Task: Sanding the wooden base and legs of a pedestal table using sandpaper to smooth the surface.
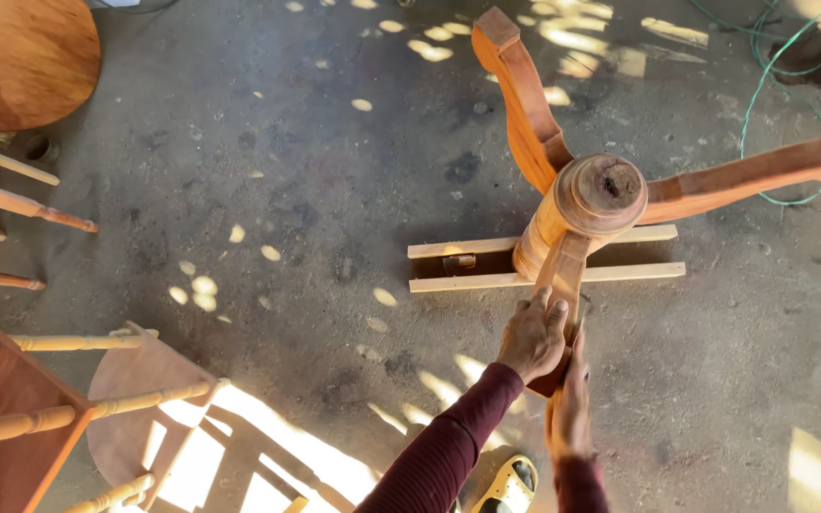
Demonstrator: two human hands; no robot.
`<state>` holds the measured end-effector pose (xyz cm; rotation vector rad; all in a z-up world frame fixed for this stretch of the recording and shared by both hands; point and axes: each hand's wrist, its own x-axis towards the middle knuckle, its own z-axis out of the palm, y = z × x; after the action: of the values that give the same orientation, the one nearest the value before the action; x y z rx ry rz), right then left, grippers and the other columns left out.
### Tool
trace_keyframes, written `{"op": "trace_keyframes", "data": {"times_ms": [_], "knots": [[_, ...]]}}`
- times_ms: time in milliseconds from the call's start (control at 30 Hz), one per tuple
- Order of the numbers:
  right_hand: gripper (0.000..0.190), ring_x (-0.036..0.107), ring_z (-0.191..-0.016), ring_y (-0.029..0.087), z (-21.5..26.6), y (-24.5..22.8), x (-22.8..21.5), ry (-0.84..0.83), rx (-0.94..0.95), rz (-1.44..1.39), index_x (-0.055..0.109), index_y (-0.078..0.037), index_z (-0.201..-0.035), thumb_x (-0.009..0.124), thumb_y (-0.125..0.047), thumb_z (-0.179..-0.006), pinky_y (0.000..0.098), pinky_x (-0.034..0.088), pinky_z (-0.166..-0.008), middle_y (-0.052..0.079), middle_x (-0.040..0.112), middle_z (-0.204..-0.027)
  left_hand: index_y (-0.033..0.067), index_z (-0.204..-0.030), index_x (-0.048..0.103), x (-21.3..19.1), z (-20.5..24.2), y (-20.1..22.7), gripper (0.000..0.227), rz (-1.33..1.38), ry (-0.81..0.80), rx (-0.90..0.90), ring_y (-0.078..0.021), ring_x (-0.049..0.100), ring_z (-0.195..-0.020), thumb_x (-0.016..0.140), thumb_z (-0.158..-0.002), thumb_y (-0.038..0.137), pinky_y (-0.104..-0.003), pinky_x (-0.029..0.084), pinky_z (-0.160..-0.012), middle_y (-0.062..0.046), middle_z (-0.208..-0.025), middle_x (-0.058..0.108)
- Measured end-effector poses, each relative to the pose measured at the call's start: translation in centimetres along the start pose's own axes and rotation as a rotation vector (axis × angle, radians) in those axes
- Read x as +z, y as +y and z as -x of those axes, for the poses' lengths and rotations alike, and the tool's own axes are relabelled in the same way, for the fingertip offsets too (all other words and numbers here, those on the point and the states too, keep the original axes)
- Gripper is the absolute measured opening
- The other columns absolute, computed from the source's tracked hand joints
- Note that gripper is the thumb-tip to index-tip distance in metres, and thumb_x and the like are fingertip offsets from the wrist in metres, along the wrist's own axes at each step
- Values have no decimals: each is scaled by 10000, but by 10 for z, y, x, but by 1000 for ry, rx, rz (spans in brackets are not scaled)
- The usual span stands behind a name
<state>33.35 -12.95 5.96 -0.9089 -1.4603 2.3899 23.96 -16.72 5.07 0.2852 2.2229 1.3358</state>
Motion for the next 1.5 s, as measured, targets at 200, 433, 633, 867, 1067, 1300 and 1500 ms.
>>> {"op": "trace_keyframes", "data": {"times_ms": [200,433,633,867,1067,1300,1500], "knots": [[719,282,-1540,310,12,-19,19,10,-30,47,93,-110,-1640,219,-493,-1045,476,250,-1233,189,231,-1681,16,-1554,347,-8,3,13,690,-42,-51,-26,-471,545,-1234,354,-1057,494,-504,451,-1047,-297,-1397,472],[695,174,-1580,268,21,19,3,0,-150,-25,49,-111,-1637,193,-462,-1055,427,159,-1254,133,135,-1722,37,-1556,347,-12,1,11,683,-84,-79,-58,-406,590,-1190,330,-1048,493,-474,486,-1011,-264,-1335,513],[619,352,-1484,250,-39,22,-17,79,108,-222,183,-162,-1634,224,-390,-1060,379,308,-1194,85,299,-1661,-26,-1537,366,-5,0,-3,714,-26,-17,24,-379,564,-1208,366,-1050,497,-460,479,-1041,-256,-1316,518],[703,267,-1534,273,35,16,-9,-85,-88,165,11,-153,-1642,149,-464,-1028,398,277,-1204,157,236,-1672,-10,-1504,467,-8,12,-10,625,34,60,90,-315,550,-1284,390,-1051,415,-424,435,-1117,-197,-1377,557],[717,335,-1508,296,-36,7,-31,-177,-61,199,0,-164,-1646,227,-467,-1037,397,295,-1197,161,286,-1669,-29,-1539,347,-18,41,-7,618,311,-59,240,-323,382,-1482,406,-1049,342,-426,325,-1210,-205,-1599,363],[761,351,-1512,311,-57,29,-49,-266,-241,229,-47,-136,-1649,200,-528,-1045,394,321,-1203,161,263,-1678,-82,-1497,466,-14,41,-28,662,220,60,443,-379,327,-1562,485,-1043,399,-478,264,-1255,-251,-1650,370],[697,188,-1604,332,-64,31,-47,-318,-646,211,139,1,-1629,269,-452,-1116,421,184,-1291,195,181,-1722,-101,-1324,644,-18,27,-49,708,311,-43,644,-433,323,-1583,625,-963,508,-546,211,-1297,-275,-1432,640]]}}
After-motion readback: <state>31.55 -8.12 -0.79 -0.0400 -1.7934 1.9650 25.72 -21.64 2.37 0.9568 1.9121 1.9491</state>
